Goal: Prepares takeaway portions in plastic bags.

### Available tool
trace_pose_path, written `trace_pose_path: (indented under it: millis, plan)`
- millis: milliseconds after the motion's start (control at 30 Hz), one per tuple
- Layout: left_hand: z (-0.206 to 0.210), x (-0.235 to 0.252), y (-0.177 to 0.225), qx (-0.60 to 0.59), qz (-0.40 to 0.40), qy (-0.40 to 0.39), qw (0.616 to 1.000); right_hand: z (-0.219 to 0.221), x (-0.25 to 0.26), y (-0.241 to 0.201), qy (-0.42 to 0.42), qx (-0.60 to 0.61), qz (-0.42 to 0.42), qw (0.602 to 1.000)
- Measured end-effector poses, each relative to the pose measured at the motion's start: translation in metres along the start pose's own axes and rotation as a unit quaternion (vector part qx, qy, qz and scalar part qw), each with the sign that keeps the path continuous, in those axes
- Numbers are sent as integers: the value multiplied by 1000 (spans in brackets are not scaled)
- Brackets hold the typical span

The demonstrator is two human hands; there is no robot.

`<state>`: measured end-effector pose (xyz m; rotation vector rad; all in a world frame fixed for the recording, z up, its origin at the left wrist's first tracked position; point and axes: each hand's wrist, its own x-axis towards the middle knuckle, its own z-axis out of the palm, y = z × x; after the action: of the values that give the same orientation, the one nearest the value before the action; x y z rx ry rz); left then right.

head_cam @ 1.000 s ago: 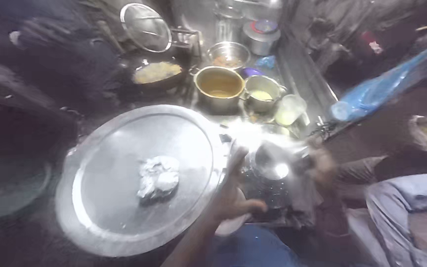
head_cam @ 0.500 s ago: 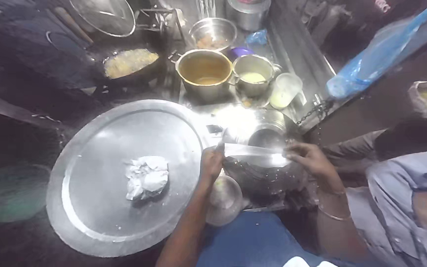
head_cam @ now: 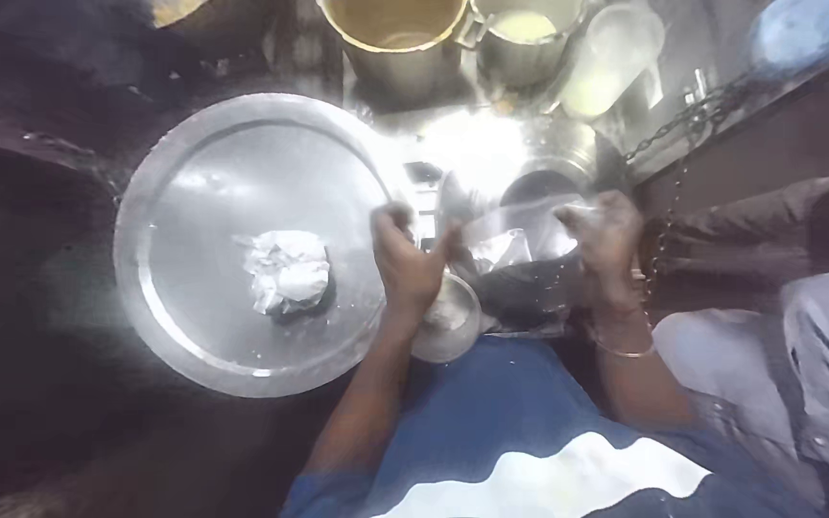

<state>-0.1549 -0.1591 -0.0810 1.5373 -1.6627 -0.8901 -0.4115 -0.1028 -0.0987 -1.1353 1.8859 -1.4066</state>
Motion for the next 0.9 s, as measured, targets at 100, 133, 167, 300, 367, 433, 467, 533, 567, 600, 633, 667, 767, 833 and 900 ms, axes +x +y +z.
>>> trace_pose_path:
  millis: [100, 133, 167, 300, 367, 433, 467, 533, 567, 600, 633, 667, 767, 833, 900]
  plan:
    - [19, -30, 23, -38, -9, -169, 985, 27, -17, -25, -64, -16, -78, 995]
    - [25, -36, 27, -81, -21, -196, 977, 38, -25, -29, -88, -34, -133, 987]
    - [31, -42, 27, -132, -37, -189, 972, 47, -33, -25, -104, -54, -217, 969]
    - [35, -58, 3, -284, -26, -83, 955, 35, -49, 1, -214, -92, -318, 919]
    - [29, -69, -1, -385, -99, -50, 916, 23, -58, 16, -288, -10, -246, 925]
    - [24, -82, 4, -469, -178, -45, 864, 15, -62, 19, -331, 130, -111, 928]
    - [24, -89, 9, -486, -208, -56, 847, 13, -62, 18, -331, 197, -52, 921]
    - [28, -100, 6, -484, -210, -133, 839, 12, -58, 12, -314, 334, 46, 888]
    - [30, -100, -2, -451, -156, -200, 856, 11, -57, 8, -303, 394, 99, 862]
    - [31, -95, -9, -398, -83, -265, 874, 11, -55, 6, -297, 431, 150, 838]
    - [31, -88, -12, -352, -28, -308, 884, 10, -53, 5, -295, 441, 197, 824]
    - [29, -83, -11, -328, 0, -324, 887, 9, -51, 4, -294, 437, 240, 816]
    - [28, -78, -12, -491, -22, -244, 836, 1, -41, 7, -297, 464, 314, 773]
    - [41, -73, -8, -627, -50, -170, 759, 3, -30, 11, -323, 481, 254, 775]
    - [53, -65, 2, -662, -113, -62, 738, 10, -16, 13, -271, 389, 111, 874]
